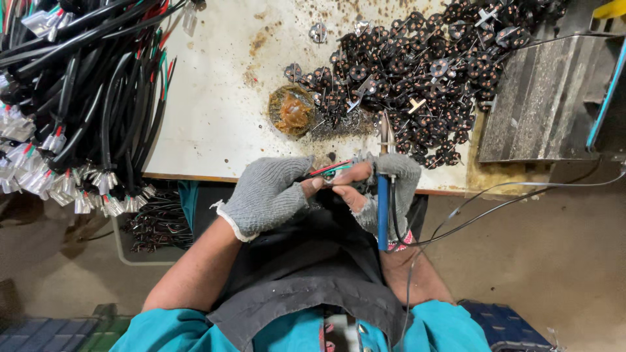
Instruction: The person sits at a workbench soldering wires onto small round electrical components. They hold a component and wire in one hand, apply the soldering iron with the other, twist wire leads together, and place finished assemblies on the table among a large pile of similar parts.
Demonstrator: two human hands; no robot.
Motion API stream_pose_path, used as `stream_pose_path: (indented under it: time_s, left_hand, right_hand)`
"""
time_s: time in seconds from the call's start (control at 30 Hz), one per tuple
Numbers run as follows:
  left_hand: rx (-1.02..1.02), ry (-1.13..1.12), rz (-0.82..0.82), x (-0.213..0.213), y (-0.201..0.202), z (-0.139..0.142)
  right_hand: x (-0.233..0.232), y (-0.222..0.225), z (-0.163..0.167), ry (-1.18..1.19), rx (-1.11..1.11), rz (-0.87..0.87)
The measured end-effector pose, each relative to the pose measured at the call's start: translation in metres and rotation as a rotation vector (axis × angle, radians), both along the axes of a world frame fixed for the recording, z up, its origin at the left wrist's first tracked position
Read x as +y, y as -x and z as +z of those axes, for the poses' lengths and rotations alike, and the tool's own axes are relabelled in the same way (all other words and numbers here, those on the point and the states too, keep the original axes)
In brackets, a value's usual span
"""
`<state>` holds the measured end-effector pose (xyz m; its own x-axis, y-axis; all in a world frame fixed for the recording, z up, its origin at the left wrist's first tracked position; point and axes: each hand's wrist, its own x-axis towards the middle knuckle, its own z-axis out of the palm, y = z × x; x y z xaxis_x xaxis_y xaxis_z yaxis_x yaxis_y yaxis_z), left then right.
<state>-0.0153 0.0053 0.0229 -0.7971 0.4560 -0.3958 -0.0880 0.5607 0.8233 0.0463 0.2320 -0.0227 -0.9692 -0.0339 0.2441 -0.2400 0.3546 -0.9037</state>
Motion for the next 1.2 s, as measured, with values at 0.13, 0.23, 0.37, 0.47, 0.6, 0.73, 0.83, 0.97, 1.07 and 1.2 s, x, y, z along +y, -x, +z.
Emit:
stream_pose_path:
  time_s: [0.13, 0.23, 0.37, 0.47, 0.6, 0.73, 0.83, 0.97, 1.07, 1.2]
  left_hand:
    - [-0.058, -0.011, -0.08, -0.004, 0.007, 0.004]
    - [-0.08, -0.152, -0.019, -0.006, 0.009, 0.003]
    - [-0.055, -0.138, 0.073, -0.004, 0.004, 0.0]
    - [-0.04, -0.132, 0.121, -0.002, 0.001, -0.003]
    - [-0.052, -0.038, 0.039, -0.003, 0.003, -0.007]
    - [-0.016, -0.038, 0.006, 0.0, 0.001, -0.008]
    - [0.123, -0.037, 0.001, 0.003, -0.001, -0.006]
    - [0.105, -0.181, 0.001, 0.002, -0.004, -0.006]
    - [0.187, -0.156, 0.009, 0.004, -0.006, -0.008]
    - [0.261, -0.158, 0.028, 0.008, -0.01, -0.014]
  right_hand:
    - [-0.004, 0.0, -0.004, 0.294, -0.084, 0.065]
    - [-0.004, 0.004, 0.014, 0.022, -0.066, 0.019]
    - [-0.003, 0.01, 0.048, 0.016, -0.237, -0.03]
    - [-0.008, 0.017, 0.055, -0.071, -0.196, 0.033]
    - [-0.019, 0.015, 0.04, 0.224, -0.117, 0.072]
    - [-0.014, 0.006, 0.031, 0.244, -0.279, 0.109]
    - [-0.012, 0.003, 0.033, 0.199, -0.245, 0.068]
    - [-0.011, -0.002, 0.045, 0.149, -0.27, -0.024]
    - [-0.01, -0.003, 0.044, -0.006, -0.247, -0.051]
    - [-0.012, -0.003, 0.026, -0.02, -0.234, -0.14]
